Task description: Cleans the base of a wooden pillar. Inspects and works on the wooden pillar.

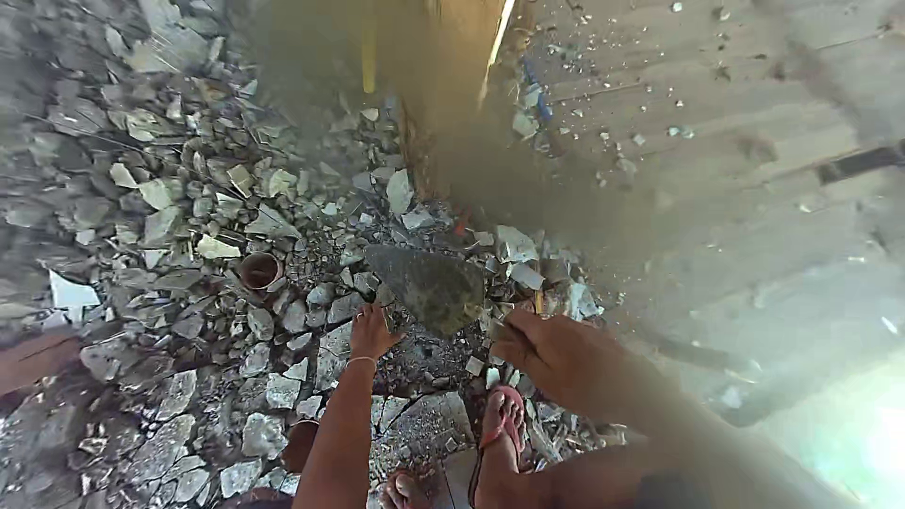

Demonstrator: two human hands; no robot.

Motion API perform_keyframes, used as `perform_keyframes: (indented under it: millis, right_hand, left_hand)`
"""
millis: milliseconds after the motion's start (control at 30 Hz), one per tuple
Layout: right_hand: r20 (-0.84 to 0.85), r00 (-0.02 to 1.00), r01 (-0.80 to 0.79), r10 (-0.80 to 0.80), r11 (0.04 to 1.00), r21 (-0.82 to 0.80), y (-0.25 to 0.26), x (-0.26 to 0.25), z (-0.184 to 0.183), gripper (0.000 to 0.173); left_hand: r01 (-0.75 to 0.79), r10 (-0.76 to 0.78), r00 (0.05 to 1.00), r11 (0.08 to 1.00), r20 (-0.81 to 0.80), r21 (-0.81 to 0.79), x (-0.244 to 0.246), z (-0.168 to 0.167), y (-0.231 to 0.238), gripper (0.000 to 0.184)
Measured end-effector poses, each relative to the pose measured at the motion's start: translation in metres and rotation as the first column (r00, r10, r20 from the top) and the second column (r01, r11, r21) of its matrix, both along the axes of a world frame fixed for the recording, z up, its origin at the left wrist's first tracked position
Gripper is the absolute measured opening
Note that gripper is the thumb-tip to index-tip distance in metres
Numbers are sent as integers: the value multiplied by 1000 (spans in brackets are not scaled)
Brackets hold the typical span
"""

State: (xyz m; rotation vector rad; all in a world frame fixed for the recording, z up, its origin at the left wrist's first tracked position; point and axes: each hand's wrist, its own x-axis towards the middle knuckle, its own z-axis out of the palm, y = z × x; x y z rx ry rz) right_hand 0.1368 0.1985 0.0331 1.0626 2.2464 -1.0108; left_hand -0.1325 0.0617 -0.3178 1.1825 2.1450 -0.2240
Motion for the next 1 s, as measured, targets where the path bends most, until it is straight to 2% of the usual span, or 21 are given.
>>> perform_keyframes:
  millis: [133,267,400,467,600,700,800,900,933,1000]
  right_hand:
    - [44,997,-55,56,998,-20,-8,2,9,56]
    - [-4,998,-60,60,998,-3,-21,3,20,56]
    - [-59,998,21,-12,989,145,-19,14,12,58]
    - [-79,997,32,-17,980,195,-10,17,7,60]
    - [-88,991,117,-102,974,192,9,20,19,57]
    - [-131,982,158,-134,968,194,18,26,16,54]
    - [-133,984,142,-118,972,188,21,31,17,54]
    - [-145,987,100,-70,972,212,22,46,9,55]
    - [-127,991,74,-48,976,205,21,48,12,55]
    - [-115,993,32,-6,975,221,14,48,21,56]
  left_hand:
    - [-26,26,999,1000,-40,17,14,5,1,91]
    - [-32,31,999,999,-40,-15,18,23,1,86]
    - [-61,62,998,997,20,-37,15,22,5,76]
    - [-103,102,994,995,36,16,7,7,3,81]
    - [-183,174,978,980,119,74,-1,-3,3,89]
    - [-186,180,980,981,88,59,3,-5,0,90]
    - [-176,175,984,984,16,15,6,7,22,87]
    - [-226,234,971,960,-36,165,13,34,61,74]
    - [-255,262,965,937,1,237,17,41,72,68]
    - [-352,309,933,887,182,300,31,55,83,59]
